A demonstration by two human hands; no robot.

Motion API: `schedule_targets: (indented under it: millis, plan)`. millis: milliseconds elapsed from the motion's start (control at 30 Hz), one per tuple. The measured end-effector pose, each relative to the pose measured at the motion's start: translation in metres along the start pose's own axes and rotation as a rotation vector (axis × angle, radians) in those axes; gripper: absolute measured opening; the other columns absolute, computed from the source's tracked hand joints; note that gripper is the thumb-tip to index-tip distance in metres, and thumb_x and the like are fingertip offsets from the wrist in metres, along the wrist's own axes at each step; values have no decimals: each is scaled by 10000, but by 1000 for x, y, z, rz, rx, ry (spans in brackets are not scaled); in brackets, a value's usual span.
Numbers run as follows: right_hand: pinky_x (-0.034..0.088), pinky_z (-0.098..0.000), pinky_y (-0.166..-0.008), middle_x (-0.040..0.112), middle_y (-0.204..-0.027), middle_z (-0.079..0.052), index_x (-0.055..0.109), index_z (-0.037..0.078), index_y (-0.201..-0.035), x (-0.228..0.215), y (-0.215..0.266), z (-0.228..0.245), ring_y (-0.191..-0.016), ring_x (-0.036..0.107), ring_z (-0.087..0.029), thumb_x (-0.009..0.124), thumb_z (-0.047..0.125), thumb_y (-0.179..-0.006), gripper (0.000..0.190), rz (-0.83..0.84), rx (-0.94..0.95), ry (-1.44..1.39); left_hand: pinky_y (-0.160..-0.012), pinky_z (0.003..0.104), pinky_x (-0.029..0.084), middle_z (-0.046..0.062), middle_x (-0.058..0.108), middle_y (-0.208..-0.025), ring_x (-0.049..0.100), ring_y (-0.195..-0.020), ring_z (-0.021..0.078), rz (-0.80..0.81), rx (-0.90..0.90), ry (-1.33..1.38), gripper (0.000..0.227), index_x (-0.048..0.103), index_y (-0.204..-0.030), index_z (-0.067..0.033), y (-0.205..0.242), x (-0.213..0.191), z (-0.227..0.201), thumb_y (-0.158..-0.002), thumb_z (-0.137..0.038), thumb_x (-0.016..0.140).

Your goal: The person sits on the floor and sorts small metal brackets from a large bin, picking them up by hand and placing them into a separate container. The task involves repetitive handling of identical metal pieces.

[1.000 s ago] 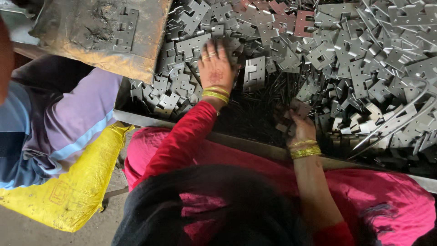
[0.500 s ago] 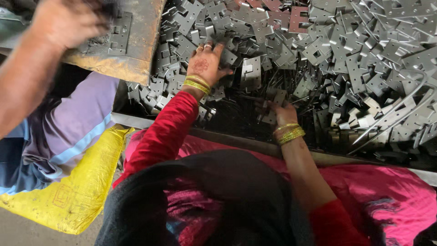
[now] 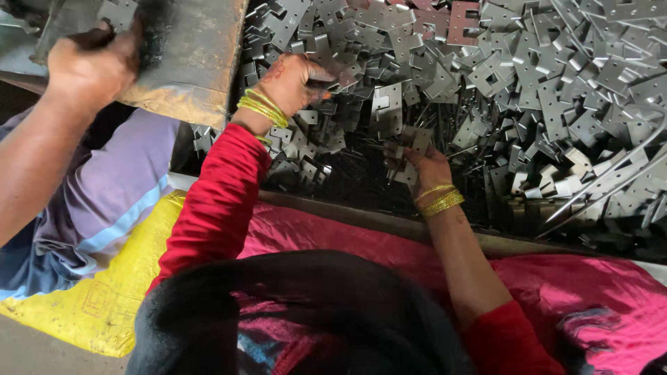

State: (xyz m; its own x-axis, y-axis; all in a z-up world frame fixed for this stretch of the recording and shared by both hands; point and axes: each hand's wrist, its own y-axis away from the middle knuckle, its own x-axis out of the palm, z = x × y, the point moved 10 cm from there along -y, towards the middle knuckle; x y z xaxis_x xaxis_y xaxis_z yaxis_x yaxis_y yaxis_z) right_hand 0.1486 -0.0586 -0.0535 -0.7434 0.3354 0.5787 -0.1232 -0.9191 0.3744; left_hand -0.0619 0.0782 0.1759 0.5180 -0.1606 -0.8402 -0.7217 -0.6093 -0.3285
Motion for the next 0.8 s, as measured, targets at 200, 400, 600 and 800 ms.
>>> schedule_targets:
  millis: [200, 400, 600, 800]
  plan:
    - [614, -498, -859, 756, -1109, -210, 643, -37, -1247, 35, 16, 18, -1001, 748, -354, 591, 181, -1000, 334, 80, 1, -91, -782, 366, 590, 108, 792, -982, 764, -854, 286, -393, -262, 26, 163, 783, -998, -96, 25, -15, -38, -845, -41, 801]
    - [545, -482, -849, 720, -1078, -95, 673, 70, -1206, 6, 29, -13, -1021, 659, -295, 436, 618, -983, 638, -114, 187, -23, -885, 486, 511, 132, 785, -916, 754, -887, 307, -321, -430, 164, 228, 785, -960, -132, 39, 106, -65, -750, -204, 834]
    - [488, -305, -958, 735, -1138, 28, 710, 61, -1216, 0, -7, -39, -1079, 651, -138, 690, 357, -985, 376, -92, -360, 413, -817, 338, 561, 193, 749, -1034, 725, -929, 267, -397, -640, 529, 419, 655, -1223, 56, 109, 167, -32, -877, -156, 758]
    - [540, -423, -825, 707, -1023, -145, 686, 31, -1178, 21, -49, 7, -912, 682, -285, 660, 333, -1026, 339, -315, -594, 1046, -754, 264, 551, 77, 773, -937, 658, -810, 100, -464, -793, 896, 316, 737, -1137, 49, 150, 155, 34, -933, -192, 736]
